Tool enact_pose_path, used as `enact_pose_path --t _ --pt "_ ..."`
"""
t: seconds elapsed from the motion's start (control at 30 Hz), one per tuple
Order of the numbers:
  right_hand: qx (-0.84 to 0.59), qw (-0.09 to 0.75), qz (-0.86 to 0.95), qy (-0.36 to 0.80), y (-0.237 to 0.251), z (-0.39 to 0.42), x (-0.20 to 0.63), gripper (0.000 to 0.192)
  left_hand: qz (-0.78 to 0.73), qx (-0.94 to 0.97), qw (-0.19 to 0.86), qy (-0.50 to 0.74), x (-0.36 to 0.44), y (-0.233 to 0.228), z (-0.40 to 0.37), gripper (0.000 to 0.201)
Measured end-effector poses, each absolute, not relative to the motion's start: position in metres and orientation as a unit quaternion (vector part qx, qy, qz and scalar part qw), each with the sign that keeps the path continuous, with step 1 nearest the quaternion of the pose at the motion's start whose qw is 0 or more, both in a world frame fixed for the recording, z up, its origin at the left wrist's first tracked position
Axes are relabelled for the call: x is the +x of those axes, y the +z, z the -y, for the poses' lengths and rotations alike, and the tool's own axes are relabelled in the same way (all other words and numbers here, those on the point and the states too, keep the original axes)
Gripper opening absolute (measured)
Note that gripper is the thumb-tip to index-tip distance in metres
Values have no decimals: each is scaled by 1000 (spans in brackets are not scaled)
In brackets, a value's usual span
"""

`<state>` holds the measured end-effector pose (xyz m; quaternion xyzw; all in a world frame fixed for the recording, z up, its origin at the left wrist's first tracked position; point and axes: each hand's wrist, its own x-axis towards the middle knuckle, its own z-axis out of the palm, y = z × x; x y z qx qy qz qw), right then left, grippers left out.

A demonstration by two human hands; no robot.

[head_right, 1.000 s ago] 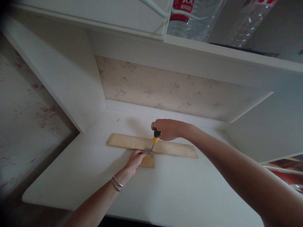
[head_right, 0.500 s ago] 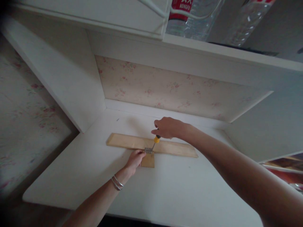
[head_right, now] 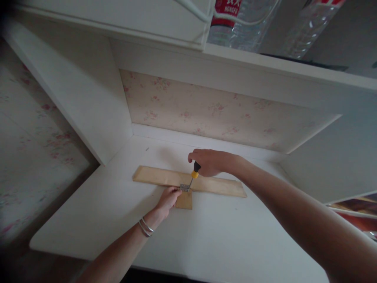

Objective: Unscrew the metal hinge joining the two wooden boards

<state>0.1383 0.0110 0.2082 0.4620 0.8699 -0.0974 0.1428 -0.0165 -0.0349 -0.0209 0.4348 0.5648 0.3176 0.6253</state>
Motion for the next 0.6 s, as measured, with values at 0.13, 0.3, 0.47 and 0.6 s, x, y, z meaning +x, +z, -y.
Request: enact_pose_path --t 0.13,0.3,0.47,0.6 --pt "533 162 -828 -64 207 -10 137 47 -566 437 624 315 -17 -21 35 13" --pt "468 151 -867 -77 209 -10 136 30 -568 436 624 313 -16 -21 34 12" --pt "523 157 -837 -49 210 -12 133 37 -568 435 626 312 -16 -21 35 12" --pt "477 148 -865 -59 212 -12 133 27 -566 436 627 312 -16 -21 35 13"
